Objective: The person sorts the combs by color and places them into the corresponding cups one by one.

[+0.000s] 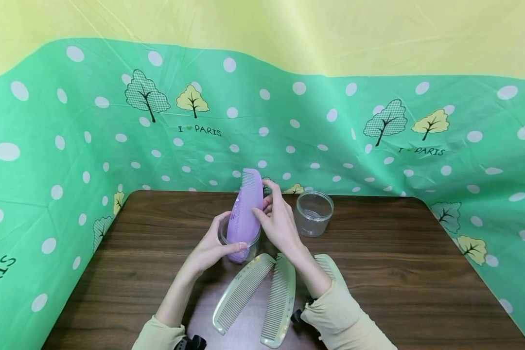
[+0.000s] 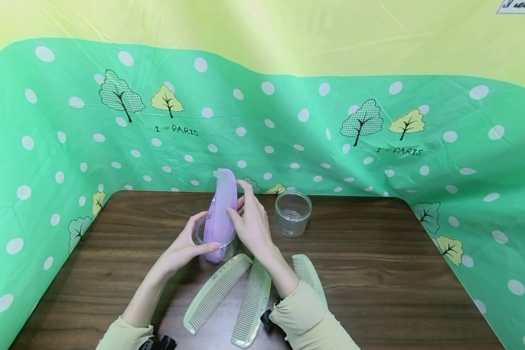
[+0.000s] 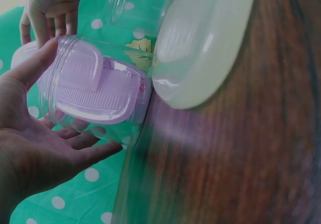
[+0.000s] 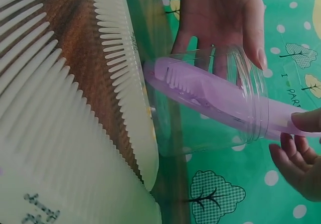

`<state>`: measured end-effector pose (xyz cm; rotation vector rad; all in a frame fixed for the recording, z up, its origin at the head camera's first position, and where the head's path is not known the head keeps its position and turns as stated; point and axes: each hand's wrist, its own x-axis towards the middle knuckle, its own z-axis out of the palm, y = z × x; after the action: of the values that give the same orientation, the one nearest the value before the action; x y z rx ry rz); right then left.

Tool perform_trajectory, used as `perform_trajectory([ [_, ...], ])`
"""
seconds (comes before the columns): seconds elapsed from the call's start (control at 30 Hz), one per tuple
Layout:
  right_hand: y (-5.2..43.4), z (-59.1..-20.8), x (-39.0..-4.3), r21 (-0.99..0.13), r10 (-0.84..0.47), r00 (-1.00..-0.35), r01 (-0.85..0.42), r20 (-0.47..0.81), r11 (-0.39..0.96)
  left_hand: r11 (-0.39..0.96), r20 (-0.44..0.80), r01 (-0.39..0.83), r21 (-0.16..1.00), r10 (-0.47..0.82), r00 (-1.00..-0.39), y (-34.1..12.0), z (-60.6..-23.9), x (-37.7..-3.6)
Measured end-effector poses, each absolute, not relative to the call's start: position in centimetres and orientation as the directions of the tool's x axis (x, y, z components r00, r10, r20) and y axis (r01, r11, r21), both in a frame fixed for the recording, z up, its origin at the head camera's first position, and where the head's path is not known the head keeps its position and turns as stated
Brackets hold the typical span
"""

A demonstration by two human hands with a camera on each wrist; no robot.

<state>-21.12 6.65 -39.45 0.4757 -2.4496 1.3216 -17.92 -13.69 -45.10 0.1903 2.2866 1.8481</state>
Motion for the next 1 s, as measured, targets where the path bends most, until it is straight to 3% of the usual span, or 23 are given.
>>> perform_trajectory([
  [0.5, 6.47, -40.34, -20.93, -0.716, -0.12, -0.964, -0.257, 0.237, 0.649, 0.195, -0.069, -0.024, 0.98, 0.228, -0.971, -13.54, -44.85, -17.8],
  [1.0, 7.22, -40.0, -20.52, -0.708, -0.145, -0.967, -0.251, 0.208, 0.66, 0.194, -0.066, -0.02, 0.981, 0.231, -0.971, -13.71, -45.08, -17.89],
])
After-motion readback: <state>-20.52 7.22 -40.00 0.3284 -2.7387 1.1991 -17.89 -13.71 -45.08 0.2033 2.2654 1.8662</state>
